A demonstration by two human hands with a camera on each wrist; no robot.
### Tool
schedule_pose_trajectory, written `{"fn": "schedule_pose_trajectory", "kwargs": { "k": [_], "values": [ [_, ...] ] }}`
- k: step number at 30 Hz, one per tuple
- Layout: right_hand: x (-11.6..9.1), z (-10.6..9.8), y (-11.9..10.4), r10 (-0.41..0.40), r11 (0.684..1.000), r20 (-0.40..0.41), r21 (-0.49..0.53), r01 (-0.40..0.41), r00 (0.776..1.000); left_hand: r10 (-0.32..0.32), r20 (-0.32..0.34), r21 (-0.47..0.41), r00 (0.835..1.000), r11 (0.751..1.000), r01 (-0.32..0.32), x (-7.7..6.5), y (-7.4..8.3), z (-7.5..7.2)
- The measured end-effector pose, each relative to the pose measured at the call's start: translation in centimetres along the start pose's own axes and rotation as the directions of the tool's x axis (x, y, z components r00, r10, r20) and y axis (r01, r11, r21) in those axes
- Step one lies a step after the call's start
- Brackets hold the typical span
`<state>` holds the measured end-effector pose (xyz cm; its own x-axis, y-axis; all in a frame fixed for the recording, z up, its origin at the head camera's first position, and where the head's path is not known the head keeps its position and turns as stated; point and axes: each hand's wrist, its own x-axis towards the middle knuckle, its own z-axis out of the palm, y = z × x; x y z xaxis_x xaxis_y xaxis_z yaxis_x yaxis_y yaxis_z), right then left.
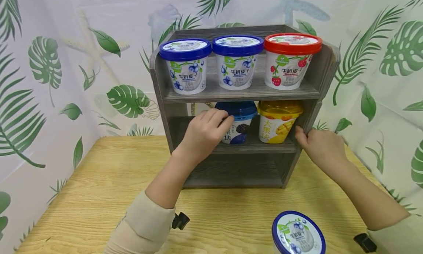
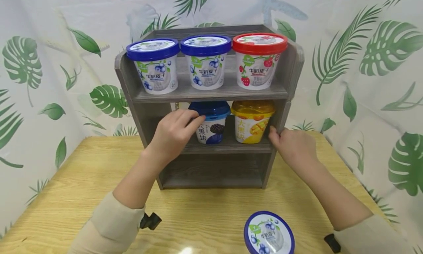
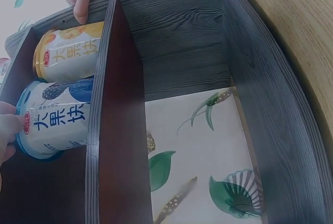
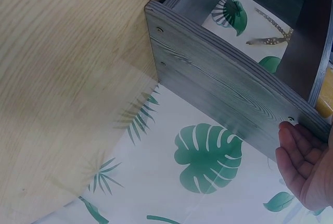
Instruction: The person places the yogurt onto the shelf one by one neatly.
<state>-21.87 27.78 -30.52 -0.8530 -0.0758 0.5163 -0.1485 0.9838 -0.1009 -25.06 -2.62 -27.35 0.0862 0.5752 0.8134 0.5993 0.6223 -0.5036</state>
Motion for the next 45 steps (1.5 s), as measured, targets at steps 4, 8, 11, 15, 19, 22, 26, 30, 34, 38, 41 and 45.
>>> {"fn": "schedule_pose_trajectory", "kwargs": {
  "k": [4, 8, 11, 15, 19, 22, 26, 30, 34, 38, 41, 45],
  "values": [
    [-0.1, 0.1, 0.0, -0.007, 1.000, -0.017, 0.000, 0.007, 1.000, -0.012, 0.004, -0.002, 1.000, 1.000, 0.012, -0.1, 0.0, 0.0],
    [-0.2, 0.2, 0.0, -0.009, 1.000, -0.022, -0.002, 0.009, 1.000, -0.026, 0.013, -0.013, 1.000, 1.000, 0.026, -0.2, 0.0, 0.0],
    [-0.2, 0.2, 0.0, -0.011, 1.000, -0.022, -0.001, 0.011, 1.000, -0.038, 0.009, -0.027, 0.999, 0.999, 0.038, -0.2, 0.0, -0.2],
    [-0.2, 0.2, 0.0, -0.009, 1.000, -0.027, -0.003, 0.009, 1.000, -0.040, -0.011, -0.045, 0.999, 0.998, 0.039, -0.2, 0.0, -0.3],
    [-0.2, 0.3, -0.1, -0.014, 1.000, -0.042, -0.005, 0.014, 0.999, -0.040, -0.036, -0.059, 0.999, 0.998, 0.038, -0.2, 0.0, -0.5],
    [-0.2, 0.4, -0.1, -0.021, 1.000, -0.056, -0.003, 0.021, 0.998, -0.035, -0.053, -0.064, 0.998, 0.997, 0.032, -0.3, 0.1, -0.7],
    [-0.3, 0.5, -0.1, -0.025, 1.000, -0.073, -0.003, 0.025, 0.997, -0.024, -0.060, -0.060, 0.998, 0.998, 0.020, -0.4, 0.2, -1.0],
    [-0.3, 0.5, -0.1, -0.031, 1.000, -0.081, -0.005, 0.030, 0.996, -0.021, -0.056, -0.058, 0.998, 0.998, 0.017, -0.6, 0.3, -1.3],
    [-0.3, 0.4, -0.1, -0.043, 0.999, -0.086, -0.007, 0.042, 0.995, -0.015, -0.077, -0.110, 0.997, 0.994, 0.006, -0.7, 0.8, -1.8],
    [-0.3, 0.4, -0.1, -0.052, 0.999, -0.089, -0.009, 0.051, 0.995, -0.011, -0.114, -0.184, 0.993, 0.983, -0.010, -0.6, 1.6, -2.6],
    [-0.2, 0.4, -0.1, -0.051, 0.999, -0.093, -0.007, 0.051, 0.994, -0.007, -0.139, -0.219, 0.990, 0.975, -0.023, -0.4, 2.2, -3.3],
    [-0.1, 0.3, -0.1, -0.043, 0.999, -0.092, -0.004, 0.043, 0.995, -0.007, -0.159, -0.255, 0.987, 0.966, -0.034, -0.2, 2.6, -3.6]
  ]
}}
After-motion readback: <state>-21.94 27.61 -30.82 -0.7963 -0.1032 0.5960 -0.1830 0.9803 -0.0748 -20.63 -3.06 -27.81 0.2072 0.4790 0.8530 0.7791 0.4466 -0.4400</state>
